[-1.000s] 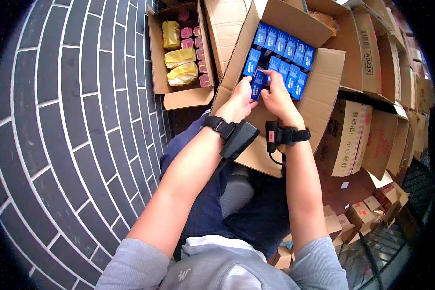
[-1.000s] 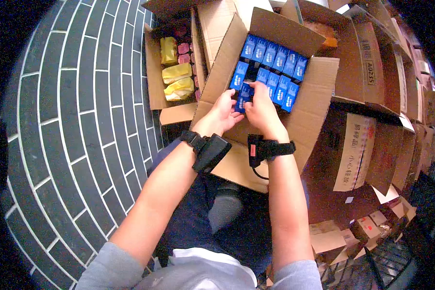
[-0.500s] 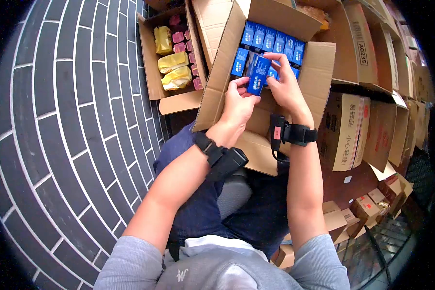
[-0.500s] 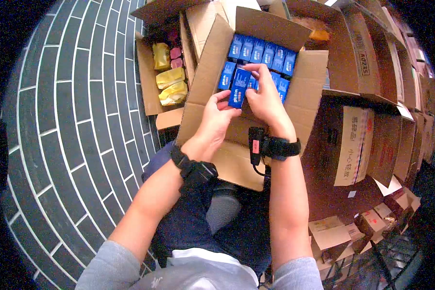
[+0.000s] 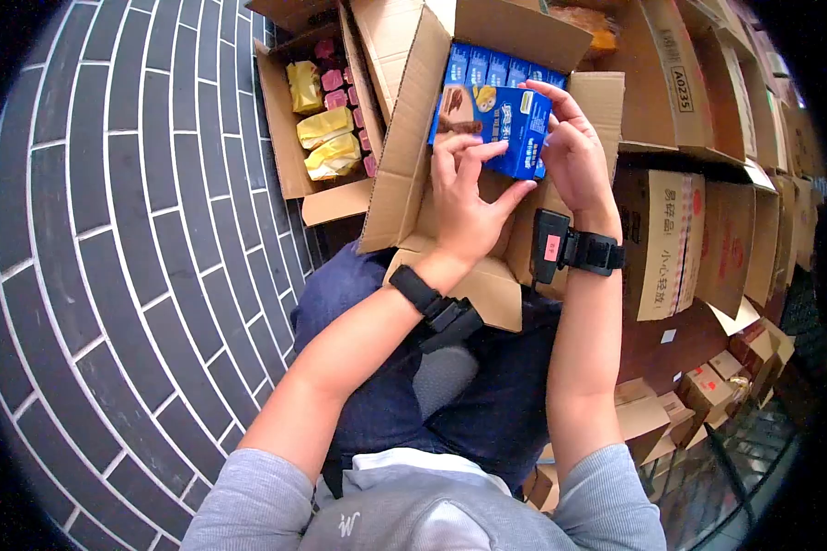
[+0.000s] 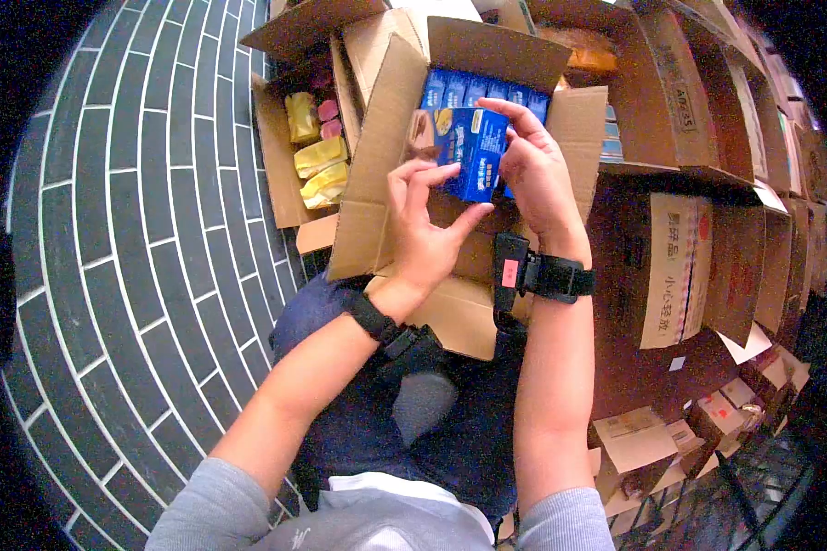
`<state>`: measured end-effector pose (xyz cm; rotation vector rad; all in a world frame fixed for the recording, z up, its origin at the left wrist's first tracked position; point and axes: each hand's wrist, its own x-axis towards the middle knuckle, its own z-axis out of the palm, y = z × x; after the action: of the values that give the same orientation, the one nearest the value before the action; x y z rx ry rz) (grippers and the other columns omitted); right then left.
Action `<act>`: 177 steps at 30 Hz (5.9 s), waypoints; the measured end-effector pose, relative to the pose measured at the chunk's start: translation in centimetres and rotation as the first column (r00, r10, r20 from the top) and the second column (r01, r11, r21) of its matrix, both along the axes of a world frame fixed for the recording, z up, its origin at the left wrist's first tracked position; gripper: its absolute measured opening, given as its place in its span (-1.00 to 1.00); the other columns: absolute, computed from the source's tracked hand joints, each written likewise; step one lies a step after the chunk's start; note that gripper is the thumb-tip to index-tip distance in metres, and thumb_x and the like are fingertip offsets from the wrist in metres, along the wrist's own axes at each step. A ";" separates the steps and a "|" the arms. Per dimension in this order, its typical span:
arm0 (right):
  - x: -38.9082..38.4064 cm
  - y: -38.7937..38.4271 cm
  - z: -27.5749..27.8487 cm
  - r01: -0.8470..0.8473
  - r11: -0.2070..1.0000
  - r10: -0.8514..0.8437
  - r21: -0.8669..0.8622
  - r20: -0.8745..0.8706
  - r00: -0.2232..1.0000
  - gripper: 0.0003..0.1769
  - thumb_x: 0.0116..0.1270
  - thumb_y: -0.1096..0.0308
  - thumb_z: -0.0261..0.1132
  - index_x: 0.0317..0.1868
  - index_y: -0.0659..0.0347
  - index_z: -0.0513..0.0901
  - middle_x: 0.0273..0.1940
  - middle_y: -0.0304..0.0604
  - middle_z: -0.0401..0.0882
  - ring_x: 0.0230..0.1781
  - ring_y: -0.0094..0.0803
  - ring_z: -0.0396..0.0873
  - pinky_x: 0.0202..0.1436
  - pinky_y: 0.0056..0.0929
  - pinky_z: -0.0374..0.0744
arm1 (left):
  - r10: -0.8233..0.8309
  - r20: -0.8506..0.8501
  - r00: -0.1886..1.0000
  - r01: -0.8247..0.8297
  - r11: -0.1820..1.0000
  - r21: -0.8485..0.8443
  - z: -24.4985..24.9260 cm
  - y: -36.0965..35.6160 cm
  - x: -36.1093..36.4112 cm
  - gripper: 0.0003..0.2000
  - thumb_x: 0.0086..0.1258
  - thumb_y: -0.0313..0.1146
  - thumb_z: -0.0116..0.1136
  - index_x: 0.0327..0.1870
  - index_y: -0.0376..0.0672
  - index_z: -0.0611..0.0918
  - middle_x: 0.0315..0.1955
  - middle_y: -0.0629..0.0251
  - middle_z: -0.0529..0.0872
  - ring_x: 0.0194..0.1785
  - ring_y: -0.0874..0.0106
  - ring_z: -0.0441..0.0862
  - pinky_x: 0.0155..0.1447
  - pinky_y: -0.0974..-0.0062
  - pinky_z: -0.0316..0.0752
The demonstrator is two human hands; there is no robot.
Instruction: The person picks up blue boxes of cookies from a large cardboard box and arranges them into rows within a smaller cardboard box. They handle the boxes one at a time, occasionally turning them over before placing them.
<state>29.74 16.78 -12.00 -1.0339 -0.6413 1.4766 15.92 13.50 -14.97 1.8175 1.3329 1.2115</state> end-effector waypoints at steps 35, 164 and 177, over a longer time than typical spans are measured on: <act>-1.3 -2.4 -4.7 -0.495 0.801 0.555 -0.338 0.728 0.402 -0.54 -0.09 0.36 0.44 -0.24 0.27 0.36 -0.31 -0.11 0.48 -0.30 -0.41 0.44 -0.22 -0.43 0.46 | -0.646 -0.204 0.735 0.369 0.634 -0.680 -0.5 4.7 -5.5 -0.66 0.25 -0.08 0.09 -0.19 -0.21 0.53 -0.27 0.00 0.63 -0.17 0.13 0.60 -0.10 0.27 0.44; -2.9 -2.8 -7.9 -0.570 0.662 0.723 -0.487 0.616 0.313 -0.72 0.26 0.29 0.18 -0.10 0.30 0.51 -0.27 -0.03 0.62 -0.38 -0.38 0.62 -0.37 -0.44 0.55 | -0.707 -0.368 0.604 0.385 0.663 -0.642 -4.9 3.9 -6.3 -0.71 -0.01 -0.66 0.01 -0.21 -0.24 0.39 -0.29 -0.09 0.57 -0.11 -0.05 0.50 -0.11 0.16 0.40; -4.1 -3.9 -10.0 -0.584 0.554 0.776 -0.594 0.623 0.102 -0.49 0.02 0.29 0.29 0.03 0.20 0.48 -0.07 0.09 0.55 0.01 -0.07 0.49 0.08 -0.29 0.45 | -0.848 -0.415 0.331 0.281 0.508 -0.814 -9.2 2.3 -6.3 -0.67 0.04 -0.51 0.13 -0.10 -0.24 0.50 -0.20 -0.01 0.60 -0.06 0.10 0.55 0.00 0.23 0.46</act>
<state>25.66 12.90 -21.96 -1.8145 -2.0142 1.7551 9.65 15.84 -24.14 2.0470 0.9933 -0.5810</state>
